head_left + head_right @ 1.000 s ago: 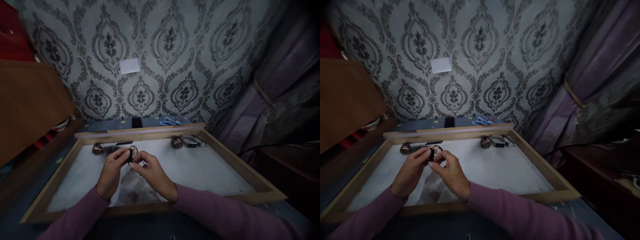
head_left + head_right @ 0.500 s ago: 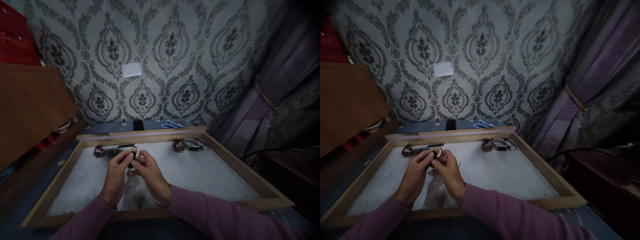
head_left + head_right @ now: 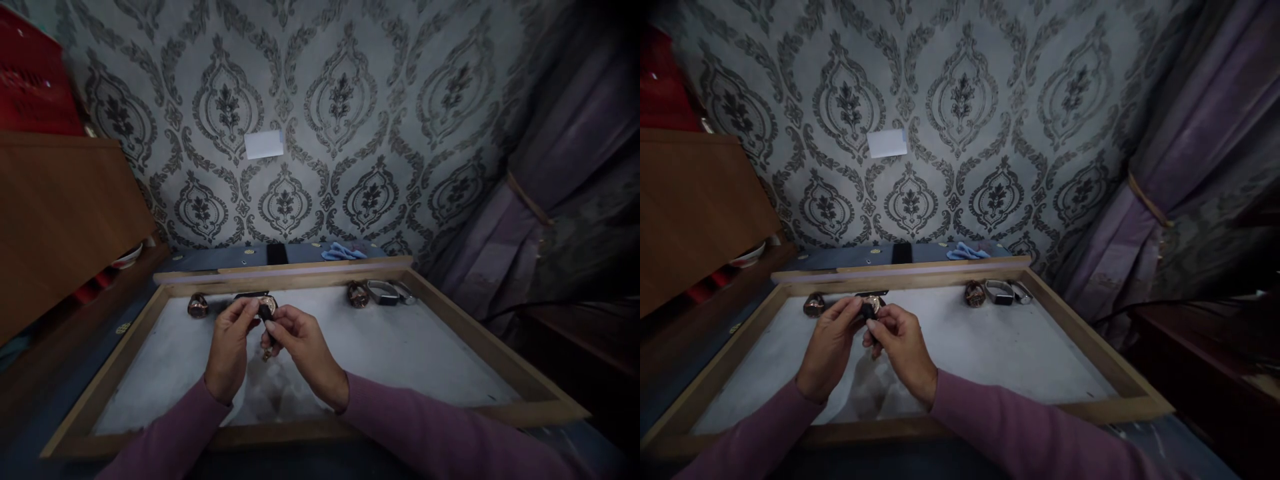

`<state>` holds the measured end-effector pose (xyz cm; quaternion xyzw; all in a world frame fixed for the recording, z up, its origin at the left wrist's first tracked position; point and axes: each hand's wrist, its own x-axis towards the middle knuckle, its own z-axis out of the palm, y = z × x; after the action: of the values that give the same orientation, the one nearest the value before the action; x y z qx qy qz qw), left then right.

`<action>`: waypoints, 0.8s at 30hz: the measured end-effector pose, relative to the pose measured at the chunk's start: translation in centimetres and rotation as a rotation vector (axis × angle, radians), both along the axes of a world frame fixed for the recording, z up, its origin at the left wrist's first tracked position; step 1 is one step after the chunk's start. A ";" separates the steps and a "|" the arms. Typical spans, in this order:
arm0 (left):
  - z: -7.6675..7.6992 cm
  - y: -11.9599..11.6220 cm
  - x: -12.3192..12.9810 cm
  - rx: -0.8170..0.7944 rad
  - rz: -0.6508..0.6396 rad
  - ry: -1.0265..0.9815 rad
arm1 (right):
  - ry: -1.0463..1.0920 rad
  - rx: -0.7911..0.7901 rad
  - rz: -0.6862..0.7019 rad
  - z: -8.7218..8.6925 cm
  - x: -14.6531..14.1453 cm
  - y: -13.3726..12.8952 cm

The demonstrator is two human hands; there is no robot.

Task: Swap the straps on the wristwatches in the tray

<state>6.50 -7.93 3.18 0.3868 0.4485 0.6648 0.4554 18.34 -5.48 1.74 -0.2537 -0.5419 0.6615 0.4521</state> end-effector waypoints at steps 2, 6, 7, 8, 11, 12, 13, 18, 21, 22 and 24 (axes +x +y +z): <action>0.1 0.2 -0.3 -0.013 -0.006 0.027 | -0.030 0.019 0.005 0.0 0.2 0.0; 0.6 0.7 -1.1 -0.033 -0.016 0.079 | -0.091 0.104 0.031 0.0 0.8 -0.1; 0.8 0.7 -1.4 -0.042 -0.033 0.070 | -0.106 0.124 0.035 0.1 1.0 -0.1; 1.1 0.8 -1.6 -0.057 -0.069 0.054 | -0.118 0.136 0.037 0.1 1.1 0.0; 2.0 0.8 -2.4 -0.105 -0.233 0.030 | -0.144 0.143 0.040 0.0 1.4 0.2; 2.4 0.9 -2.7 -0.119 -0.283 0.047 | -0.147 0.142 0.039 0.1 1.4 0.3; 2.7 0.9 -2.9 -0.127 -0.325 0.070 | -0.151 0.140 0.036 0.1 1.5 0.4; 3.9 1.5 -3.5 -0.169 -0.426 0.161 | -0.160 0.157 -0.006 0.2 1.8 0.7; 4.0 2.1 -3.6 -0.139 -0.381 0.188 | -0.159 0.163 -0.010 0.2 2.1 0.9; 4.0 2.2 -3.6 -0.130 -0.353 0.186 | -0.157 0.160 -0.008 0.2 2.2 0.9; 4.0 2.5 -3.6 -0.123 -0.293 0.155 | -0.146 0.145 0.002 0.1 2.3 0.9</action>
<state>2.92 -5.43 7.21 0.4696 0.4609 0.5306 0.5343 20.68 -4.53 1.81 -0.2673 -0.6202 0.6006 0.4281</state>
